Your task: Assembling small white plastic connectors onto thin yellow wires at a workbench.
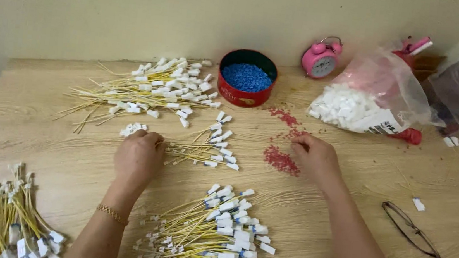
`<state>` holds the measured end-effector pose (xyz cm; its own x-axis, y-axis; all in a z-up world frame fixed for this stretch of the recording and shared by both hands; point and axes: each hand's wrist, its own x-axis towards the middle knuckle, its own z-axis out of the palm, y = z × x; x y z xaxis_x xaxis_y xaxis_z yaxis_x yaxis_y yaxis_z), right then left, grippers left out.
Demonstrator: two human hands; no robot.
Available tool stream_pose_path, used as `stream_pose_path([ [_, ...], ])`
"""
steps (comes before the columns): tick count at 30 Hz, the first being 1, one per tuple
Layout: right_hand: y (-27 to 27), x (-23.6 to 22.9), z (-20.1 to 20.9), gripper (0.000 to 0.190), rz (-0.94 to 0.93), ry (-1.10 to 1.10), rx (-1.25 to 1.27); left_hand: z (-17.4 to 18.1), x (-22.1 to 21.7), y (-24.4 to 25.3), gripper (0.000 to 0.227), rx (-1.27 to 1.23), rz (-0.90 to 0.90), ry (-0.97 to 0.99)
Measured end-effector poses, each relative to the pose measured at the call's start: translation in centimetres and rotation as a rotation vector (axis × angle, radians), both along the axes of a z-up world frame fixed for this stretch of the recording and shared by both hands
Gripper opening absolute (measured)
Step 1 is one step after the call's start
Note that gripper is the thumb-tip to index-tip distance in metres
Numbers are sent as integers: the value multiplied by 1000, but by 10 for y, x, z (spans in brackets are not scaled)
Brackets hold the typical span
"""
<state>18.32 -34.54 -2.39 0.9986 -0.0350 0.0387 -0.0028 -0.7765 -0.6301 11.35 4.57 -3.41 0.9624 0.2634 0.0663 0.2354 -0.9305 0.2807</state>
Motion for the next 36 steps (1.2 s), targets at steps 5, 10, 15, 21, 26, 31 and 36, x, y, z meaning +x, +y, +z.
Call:
stream_pose_path([
  [5, 8, 16, -10, 22, 59, 119, -206, 16, -20, -9, 18, -206, -68, -391],
  [10, 15, 22, -17, 20, 185, 3, -267, 35, -37, -18, 17, -428, -67, -486],
  [15, 20, 25, -16, 16, 271, -47, -367, 24, -51, -24, 15, -877, 34, -457],
  [21, 15, 29, -26, 27, 307, -33, -335, 14, -64, -28, 19, -1239, 107, -458],
  [26, 40, 0, -2, 16, 245, -7, 112, 5, -77, -28, 22, -1424, 166, -398],
  [31, 76, -23, 10, 11, 318, 170, 632, 2, -82, -35, 23, -1576, 138, -396],
  [36, 122, -46, 8, 14, 542, 323, 1166, 2, -89, -37, 23, -1634, 119, -402],
])
